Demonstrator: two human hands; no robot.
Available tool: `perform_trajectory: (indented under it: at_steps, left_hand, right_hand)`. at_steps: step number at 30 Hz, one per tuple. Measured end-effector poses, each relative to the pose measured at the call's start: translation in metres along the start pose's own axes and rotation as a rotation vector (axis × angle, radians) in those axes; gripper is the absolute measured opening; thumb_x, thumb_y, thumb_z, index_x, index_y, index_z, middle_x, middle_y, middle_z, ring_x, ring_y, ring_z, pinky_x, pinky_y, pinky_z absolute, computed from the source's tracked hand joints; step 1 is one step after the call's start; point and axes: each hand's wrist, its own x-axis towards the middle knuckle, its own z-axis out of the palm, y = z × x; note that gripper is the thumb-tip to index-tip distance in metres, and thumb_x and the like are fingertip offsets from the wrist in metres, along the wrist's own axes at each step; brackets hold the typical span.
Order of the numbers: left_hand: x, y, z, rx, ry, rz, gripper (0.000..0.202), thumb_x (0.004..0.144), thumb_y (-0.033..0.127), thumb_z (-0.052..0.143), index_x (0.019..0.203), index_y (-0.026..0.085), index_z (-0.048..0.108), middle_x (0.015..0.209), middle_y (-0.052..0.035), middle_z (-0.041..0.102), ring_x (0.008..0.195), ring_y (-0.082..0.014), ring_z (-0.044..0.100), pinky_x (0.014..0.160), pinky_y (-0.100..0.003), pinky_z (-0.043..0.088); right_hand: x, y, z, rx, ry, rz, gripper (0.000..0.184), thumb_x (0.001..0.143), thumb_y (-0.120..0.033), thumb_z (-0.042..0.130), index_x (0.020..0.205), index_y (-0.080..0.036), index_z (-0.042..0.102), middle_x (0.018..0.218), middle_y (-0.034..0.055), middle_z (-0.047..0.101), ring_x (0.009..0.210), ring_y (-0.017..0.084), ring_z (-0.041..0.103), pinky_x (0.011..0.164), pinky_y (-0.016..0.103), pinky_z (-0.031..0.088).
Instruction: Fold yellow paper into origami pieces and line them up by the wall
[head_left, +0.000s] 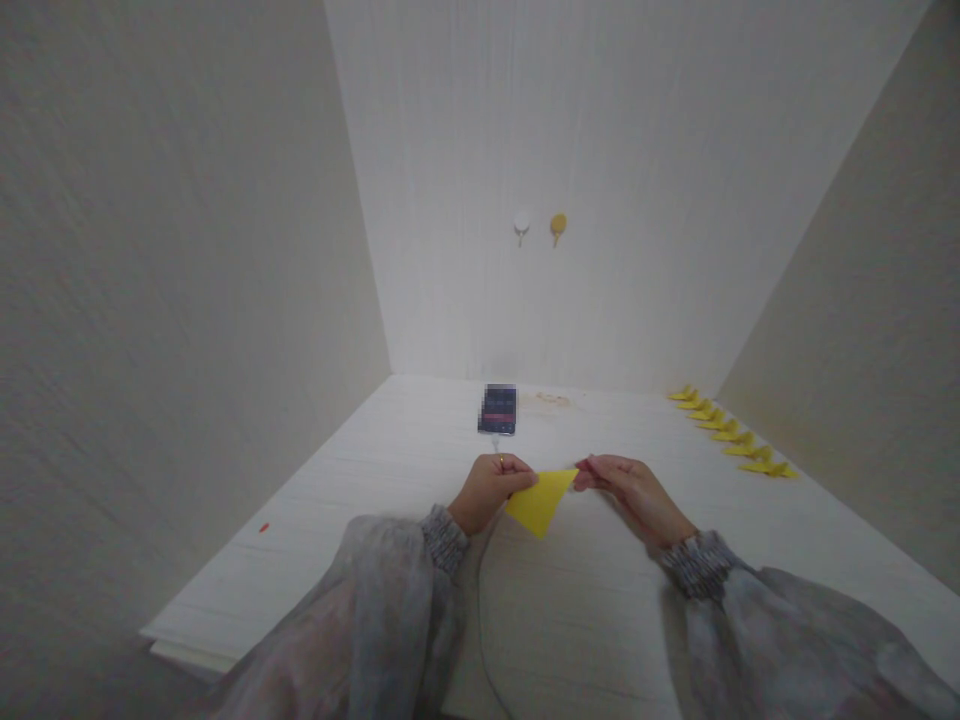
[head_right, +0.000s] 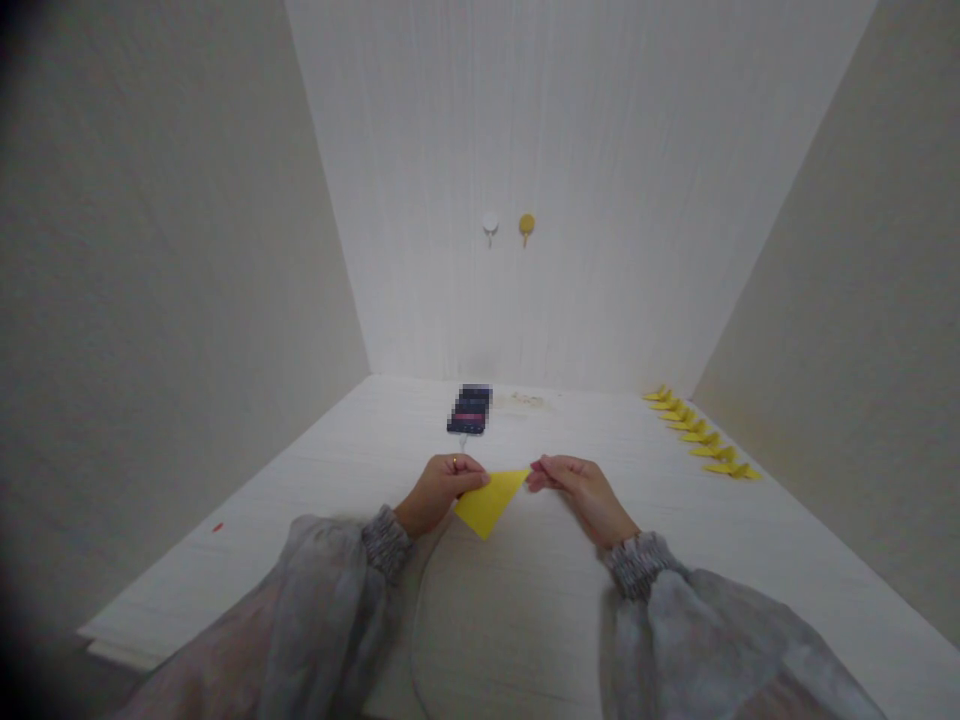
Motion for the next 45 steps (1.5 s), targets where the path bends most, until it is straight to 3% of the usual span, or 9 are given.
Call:
perform_trajectory:
  at_steps: [3, 7, 17, 28, 32, 34, 39, 42, 45]
  left_hand:
    - [0.0, -0.002, 0.001, 0.013, -0.014, -0.021, 0.018, 0.056, 0.027, 0.065, 0.061, 0.011, 0.058, 0.054, 0.0007, 0.057, 0.047, -0.0071, 0.048, 0.047, -0.019, 0.033]
    - [0.0, -0.004, 0.003, 0.03, -0.076, -0.042, 0.021, 0.056, 0.029, 0.065, 0.062, 0.011, 0.058, 0.054, 0.0003, 0.057, 0.047, -0.0076, 0.048, 0.047, -0.02, 0.034]
    - [-0.005, 0.003, 0.013, -0.054, -0.106, -0.084, 0.022, 0.051, 0.027, 0.069, 0.061, 0.011, 0.058, 0.054, 0.0005, 0.058, 0.048, -0.0089, 0.051, 0.05, -0.022, 0.038]
    - [0.002, -0.011, 0.002, -0.031, -0.128, -0.027, 0.017, 0.056, 0.025, 0.066, 0.064, 0.011, 0.059, 0.058, -0.0014, 0.06, 0.051, -0.0098, 0.053, 0.052, -0.022, 0.039]
    - [0.003, -0.012, -0.005, -0.02, -0.094, -0.016, 0.016, 0.057, 0.026, 0.065, 0.064, 0.012, 0.06, 0.057, -0.0009, 0.06, 0.05, -0.009, 0.052, 0.052, -0.021, 0.038]
    - [0.003, -0.01, -0.007, -0.018, -0.07, -0.01, 0.017, 0.057, 0.026, 0.065, 0.064, 0.011, 0.06, 0.058, -0.0012, 0.06, 0.051, -0.0089, 0.052, 0.052, -0.021, 0.038]
    - [0.002, -0.005, 0.0, -0.013, -0.075, 0.02, 0.02, 0.058, 0.029, 0.064, 0.066, 0.011, 0.06, 0.062, -0.0027, 0.061, 0.054, -0.0099, 0.053, 0.052, -0.022, 0.039]
    - [0.004, -0.004, 0.005, -0.018, -0.039, 0.053, 0.02, 0.058, 0.029, 0.065, 0.065, 0.011, 0.06, 0.058, -0.0013, 0.06, 0.052, -0.0091, 0.052, 0.053, -0.021, 0.039]
    - [0.007, -0.003, 0.007, -0.055, 0.045, 0.112, 0.022, 0.06, 0.031, 0.064, 0.069, 0.012, 0.06, 0.062, -0.0019, 0.061, 0.057, -0.0101, 0.054, 0.058, -0.022, 0.042]
  right_hand:
    - [0.0, 0.009, 0.021, -0.001, -0.013, 0.023, 0.029, 0.065, -0.036, 0.063, 0.083, -0.014, 0.063, 0.074, 0.0061, 0.066, 0.069, 0.017, 0.059, 0.071, 0.031, 0.043]
    - [0.001, 0.016, 0.034, -0.002, 0.0, 0.012, 0.018, 0.063, -0.033, 0.064, 0.07, -0.016, 0.062, 0.065, 0.0014, 0.064, 0.059, 0.013, 0.056, 0.059, 0.026, 0.043]
    - [-0.002, 0.014, 0.036, -0.197, 0.03, 0.017, 0.018, 0.061, -0.033, 0.063, 0.065, -0.016, 0.066, 0.059, 0.0014, 0.064, 0.052, 0.012, 0.053, 0.05, 0.024, 0.038]
    - [0.0, 0.005, 0.024, -0.146, 0.052, 0.003, 0.015, 0.06, -0.029, 0.062, 0.057, -0.015, 0.065, 0.054, 0.0017, 0.061, 0.054, 0.013, 0.053, 0.059, 0.025, 0.04]
    - [0.0, 0.0, 0.013, -0.126, 0.187, -0.045, 0.017, 0.06, -0.029, 0.063, 0.049, -0.017, 0.061, 0.054, 0.0012, 0.061, 0.058, 0.013, 0.054, 0.067, 0.026, 0.04]
    - [0.001, 0.001, 0.01, -0.072, 0.24, -0.052, 0.015, 0.062, -0.031, 0.063, 0.056, -0.017, 0.063, 0.056, 0.0012, 0.061, 0.06, 0.014, 0.054, 0.068, 0.027, 0.041]
    - [0.001, 0.009, 0.026, -0.106, 0.012, -0.075, 0.022, 0.066, -0.037, 0.059, 0.076, -0.017, 0.063, 0.071, 0.0026, 0.063, 0.064, 0.015, 0.056, 0.063, 0.028, 0.043]
    - [-0.001, 0.009, 0.038, -0.273, -0.031, -0.153, 0.02, 0.069, -0.036, 0.057, 0.071, -0.016, 0.061, 0.066, 0.0016, 0.061, 0.061, 0.015, 0.055, 0.058, 0.027, 0.043]
    - [-0.004, 0.003, 0.037, -0.512, 0.101, -0.41, 0.018, 0.074, -0.03, 0.053, 0.063, -0.017, 0.059, 0.066, 0.0025, 0.059, 0.064, 0.015, 0.053, 0.062, 0.028, 0.042]
